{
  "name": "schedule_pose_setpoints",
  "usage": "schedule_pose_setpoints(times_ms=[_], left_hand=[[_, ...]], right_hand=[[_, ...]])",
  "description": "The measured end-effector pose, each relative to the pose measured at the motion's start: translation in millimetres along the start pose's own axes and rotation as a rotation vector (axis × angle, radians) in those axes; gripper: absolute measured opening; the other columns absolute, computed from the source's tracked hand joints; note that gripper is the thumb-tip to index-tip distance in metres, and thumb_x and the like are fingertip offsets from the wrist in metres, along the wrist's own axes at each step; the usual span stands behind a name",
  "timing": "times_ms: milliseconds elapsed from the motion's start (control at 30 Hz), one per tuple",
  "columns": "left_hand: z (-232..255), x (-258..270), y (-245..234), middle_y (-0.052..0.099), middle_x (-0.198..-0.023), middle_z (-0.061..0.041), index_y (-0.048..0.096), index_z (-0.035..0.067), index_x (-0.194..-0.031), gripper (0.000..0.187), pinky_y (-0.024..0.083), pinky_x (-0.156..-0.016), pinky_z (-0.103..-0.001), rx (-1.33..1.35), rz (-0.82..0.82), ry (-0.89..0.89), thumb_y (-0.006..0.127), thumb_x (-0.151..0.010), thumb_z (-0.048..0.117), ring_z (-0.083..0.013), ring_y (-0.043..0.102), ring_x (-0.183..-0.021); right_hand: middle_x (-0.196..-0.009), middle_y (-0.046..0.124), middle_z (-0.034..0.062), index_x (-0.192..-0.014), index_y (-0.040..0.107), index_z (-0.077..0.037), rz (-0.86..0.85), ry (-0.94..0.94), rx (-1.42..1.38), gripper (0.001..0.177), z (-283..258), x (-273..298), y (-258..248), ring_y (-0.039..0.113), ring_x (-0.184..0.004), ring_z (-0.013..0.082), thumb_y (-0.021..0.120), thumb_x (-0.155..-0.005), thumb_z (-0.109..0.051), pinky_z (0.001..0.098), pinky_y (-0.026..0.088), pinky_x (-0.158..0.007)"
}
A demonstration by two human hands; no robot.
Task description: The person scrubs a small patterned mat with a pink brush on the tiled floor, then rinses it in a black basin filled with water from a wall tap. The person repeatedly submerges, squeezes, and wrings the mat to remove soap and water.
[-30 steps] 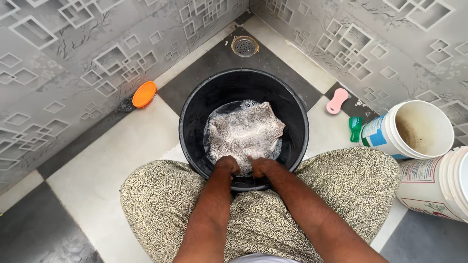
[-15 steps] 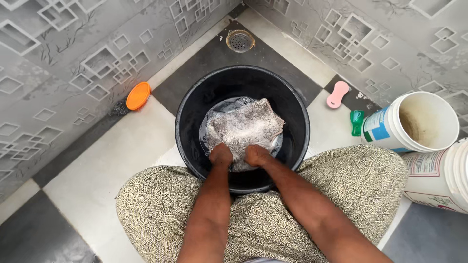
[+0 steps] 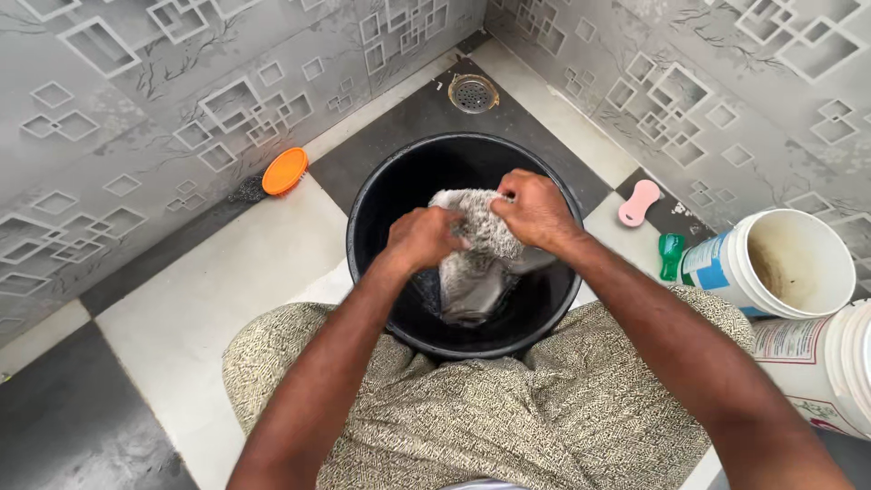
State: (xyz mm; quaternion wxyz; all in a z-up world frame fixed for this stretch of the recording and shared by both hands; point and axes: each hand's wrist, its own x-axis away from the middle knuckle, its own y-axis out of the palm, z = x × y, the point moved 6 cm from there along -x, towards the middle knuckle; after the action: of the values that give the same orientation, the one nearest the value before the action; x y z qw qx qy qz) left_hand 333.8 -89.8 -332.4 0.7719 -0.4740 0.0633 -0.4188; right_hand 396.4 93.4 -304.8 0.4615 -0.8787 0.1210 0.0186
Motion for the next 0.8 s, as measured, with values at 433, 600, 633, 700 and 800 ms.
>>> schedule_pose_setpoints(times_ms=[433,600,633,700,800], left_hand=[[-18.9,-47.0,92.3,0.068,-0.113,-0.026,0.008,0.005,-0.166,0.091,0.066,-0.077,-0.046,0.249,0.039,-0.148,0.064,-0.095,0.007,-0.0382,0.076,-0.091],[-87.3,-100.5,116.3,0.074,-0.099,-0.021,0.069,0.005,-0.122,0.04,0.062,-0.082,-0.047,0.347,0.31,0.046,0.066,-0.083,-0.004,-0.0351,0.076,-0.09],[-91.3,-105.3,115.1,0.075,-0.099,-0.019,0.071,0.005,-0.119,0.041,0.063,-0.081,-0.046,0.353,0.368,0.066,0.059,-0.083,-0.01,-0.0343,0.076,-0.089],[-92.0,-99.8,105.1,0.073,-0.093,-0.02,0.063,0.001,-0.115,0.027,0.061,-0.078,-0.049,0.432,0.436,0.009,0.056,-0.091,-0.006,-0.0354,0.076,-0.087],[-74.6,-81.3,57.1,0.072,-0.091,-0.023,0.06,0.0,-0.108,0.014,0.055,-0.075,-0.053,0.383,0.58,-0.019,0.061,-0.093,-0.001,-0.0412,0.072,-0.087]], right_hand=[[-0.088,0.064,0.0021,-0.089,0.07,0.001,0.089,0.134,-0.449,0.016,5.8,7.2,-31.8,0.058,-0.076,0.0065,0.076,-0.095,-0.012,0.0246,0.048,-0.065],[-0.091,0.067,0.0008,-0.093,0.07,0.001,0.145,0.11,-0.587,0.007,20.9,1.7,-37.7,0.061,-0.08,0.0054,0.075,-0.095,-0.005,0.0219,0.05,-0.071],[-0.09,0.067,-0.0002,-0.094,0.069,0.0,0.167,0.163,-0.683,0.007,30.4,-1.4,-39.7,0.061,-0.079,0.0048,0.075,-0.095,-0.004,0.0211,0.05,-0.072],[-0.087,0.068,-0.0008,-0.094,0.069,-0.001,0.218,0.246,-0.767,0.007,45.4,-4.2,-46.3,0.061,-0.076,0.0044,0.075,-0.095,-0.003,0.0202,0.051,-0.07],[-0.083,0.069,-0.0004,-0.092,0.07,-0.001,0.293,0.319,-0.711,0.008,57.7,-2.7,-61.3,0.06,-0.071,0.0048,0.077,-0.095,-0.004,0.0201,0.05,-0.065]])
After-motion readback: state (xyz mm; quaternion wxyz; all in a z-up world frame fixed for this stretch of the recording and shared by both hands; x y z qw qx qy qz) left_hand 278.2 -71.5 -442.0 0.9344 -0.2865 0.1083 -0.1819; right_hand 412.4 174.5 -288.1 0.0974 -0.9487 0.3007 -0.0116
